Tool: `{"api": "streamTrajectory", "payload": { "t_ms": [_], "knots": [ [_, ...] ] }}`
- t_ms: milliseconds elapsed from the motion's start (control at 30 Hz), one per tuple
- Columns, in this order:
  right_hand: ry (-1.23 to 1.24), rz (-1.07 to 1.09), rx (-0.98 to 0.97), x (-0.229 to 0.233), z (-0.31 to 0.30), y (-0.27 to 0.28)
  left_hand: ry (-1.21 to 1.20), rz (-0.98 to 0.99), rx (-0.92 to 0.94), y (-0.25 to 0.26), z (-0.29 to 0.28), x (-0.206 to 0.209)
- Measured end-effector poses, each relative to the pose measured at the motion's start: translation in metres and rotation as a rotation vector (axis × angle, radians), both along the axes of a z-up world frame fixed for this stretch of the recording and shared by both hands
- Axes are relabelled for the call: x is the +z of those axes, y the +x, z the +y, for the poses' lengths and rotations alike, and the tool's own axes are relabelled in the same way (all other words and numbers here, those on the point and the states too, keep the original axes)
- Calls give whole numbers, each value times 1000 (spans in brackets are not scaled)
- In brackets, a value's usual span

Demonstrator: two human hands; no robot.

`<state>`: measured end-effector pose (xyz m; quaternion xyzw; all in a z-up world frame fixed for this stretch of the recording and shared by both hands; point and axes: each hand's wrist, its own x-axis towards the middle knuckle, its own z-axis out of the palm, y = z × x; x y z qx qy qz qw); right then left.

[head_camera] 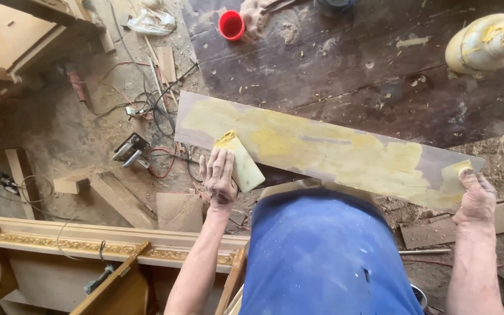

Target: Applying and smoothing yellow wood filler onto a wooden board using a manual spreader and a stick.

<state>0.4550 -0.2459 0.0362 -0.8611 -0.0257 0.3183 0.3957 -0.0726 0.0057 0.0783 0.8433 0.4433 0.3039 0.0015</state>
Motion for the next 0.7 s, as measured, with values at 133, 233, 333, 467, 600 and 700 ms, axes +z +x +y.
{"api": "streamTrajectory", "payload": {
  "t_ms": [133, 233, 333, 467, 600, 700],
  "knots": [
    [-88, 77, -49, 0, 6, 1, -54, 144, -45, -13, -13, 17],
    [48, 90, -54, -25, -12, 11, -201, 113, -45, -36, -19, 16],
    [50, 93, -38, -27, -18, 11, -458, -124, 89, -30, 0, 36],
    [22, 46, -26, -35, -25, 17, -1296, -780, 639, 9, 42, 83],
    [-23, 28, -61, -33, -25, 14, -1159, -1052, 824, -37, 51, 23],
    [56, 83, -95, -30, -17, 9, -1045, -931, 941, -44, 64, 43]
  ]
}}
